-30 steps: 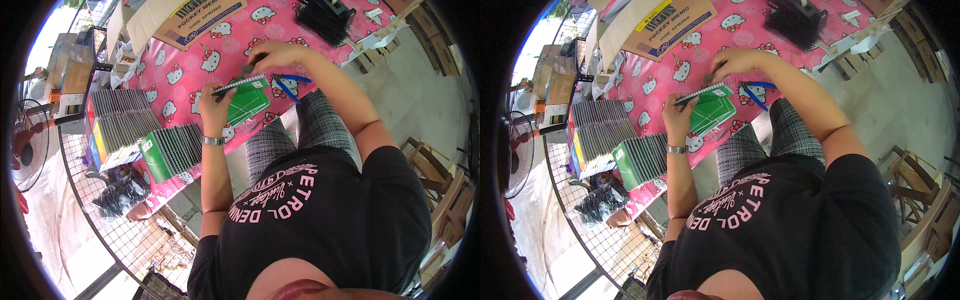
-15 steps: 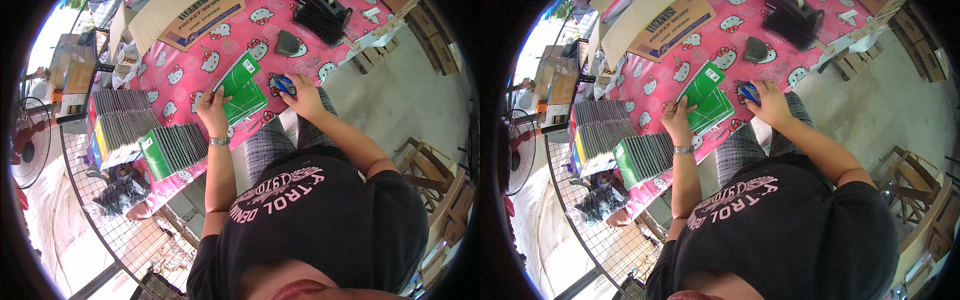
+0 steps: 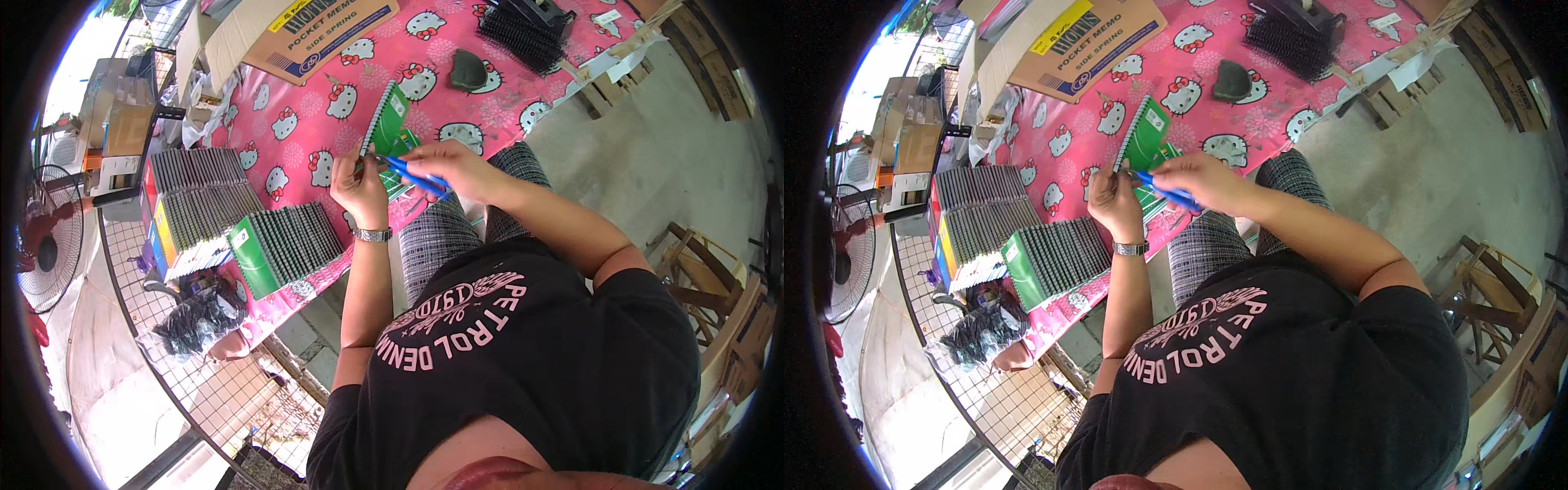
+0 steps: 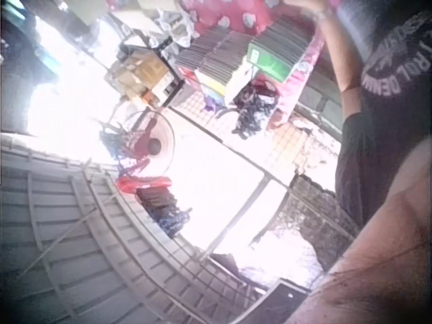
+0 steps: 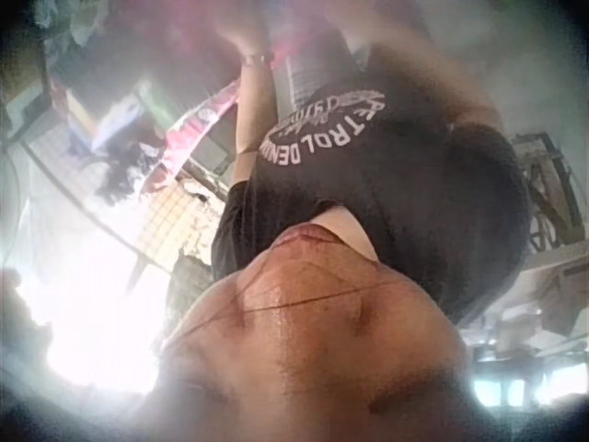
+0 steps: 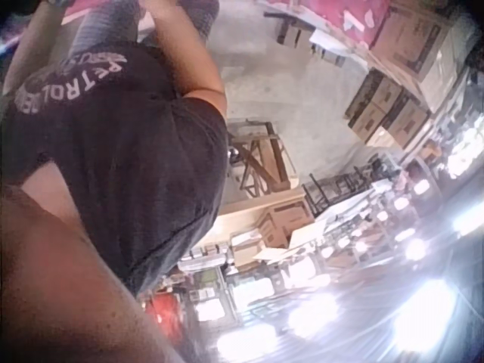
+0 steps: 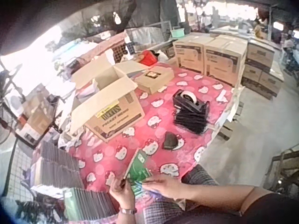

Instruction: The person prepares notebooks by inserting green paper covers onto the spiral bindings and aligning them with the pages.

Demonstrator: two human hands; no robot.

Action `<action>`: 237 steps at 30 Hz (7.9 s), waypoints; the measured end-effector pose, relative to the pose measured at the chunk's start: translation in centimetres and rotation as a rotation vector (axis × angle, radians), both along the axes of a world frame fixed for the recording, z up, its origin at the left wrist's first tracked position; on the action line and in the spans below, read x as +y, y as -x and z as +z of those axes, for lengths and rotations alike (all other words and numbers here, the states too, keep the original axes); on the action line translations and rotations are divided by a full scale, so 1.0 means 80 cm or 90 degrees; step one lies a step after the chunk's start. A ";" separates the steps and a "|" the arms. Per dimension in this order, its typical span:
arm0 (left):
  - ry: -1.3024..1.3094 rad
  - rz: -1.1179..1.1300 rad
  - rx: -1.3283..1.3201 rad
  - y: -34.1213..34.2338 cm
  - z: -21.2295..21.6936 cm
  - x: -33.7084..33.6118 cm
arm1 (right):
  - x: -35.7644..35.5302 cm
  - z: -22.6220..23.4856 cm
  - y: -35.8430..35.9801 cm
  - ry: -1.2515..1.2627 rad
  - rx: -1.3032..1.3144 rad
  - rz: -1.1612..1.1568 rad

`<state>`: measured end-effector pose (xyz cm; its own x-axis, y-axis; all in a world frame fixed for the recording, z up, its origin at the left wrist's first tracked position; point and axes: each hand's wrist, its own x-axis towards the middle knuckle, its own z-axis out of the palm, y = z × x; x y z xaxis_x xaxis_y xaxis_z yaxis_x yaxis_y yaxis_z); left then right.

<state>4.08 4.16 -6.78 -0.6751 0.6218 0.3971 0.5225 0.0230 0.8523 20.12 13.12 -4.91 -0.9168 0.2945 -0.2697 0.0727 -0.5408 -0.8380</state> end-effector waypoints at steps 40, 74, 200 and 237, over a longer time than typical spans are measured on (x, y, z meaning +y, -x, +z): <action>0.356 -0.199 0.441 -0.015 -0.002 -0.043 | 0.190 -0.075 0.205 -1.207 -0.332 0.255; 0.353 -0.304 0.481 -0.003 0.011 -0.029 | 0.278 -0.114 -0.042 -0.314 0.006 -0.574; 0.230 -0.203 0.017 0.071 0.004 -0.030 | 0.116 -0.008 0.110 -0.357 0.053 0.336; 0.086 -0.003 0.040 0.029 -0.011 -0.036 | -0.034 -0.012 0.015 -0.348 -0.012 -0.106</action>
<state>1.74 1.29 -7.63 -0.6484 0.6758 0.3504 0.5749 0.1330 0.8073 18.92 10.42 -5.87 -0.8429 0.5354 -0.0535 0.0411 -0.0351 -0.9985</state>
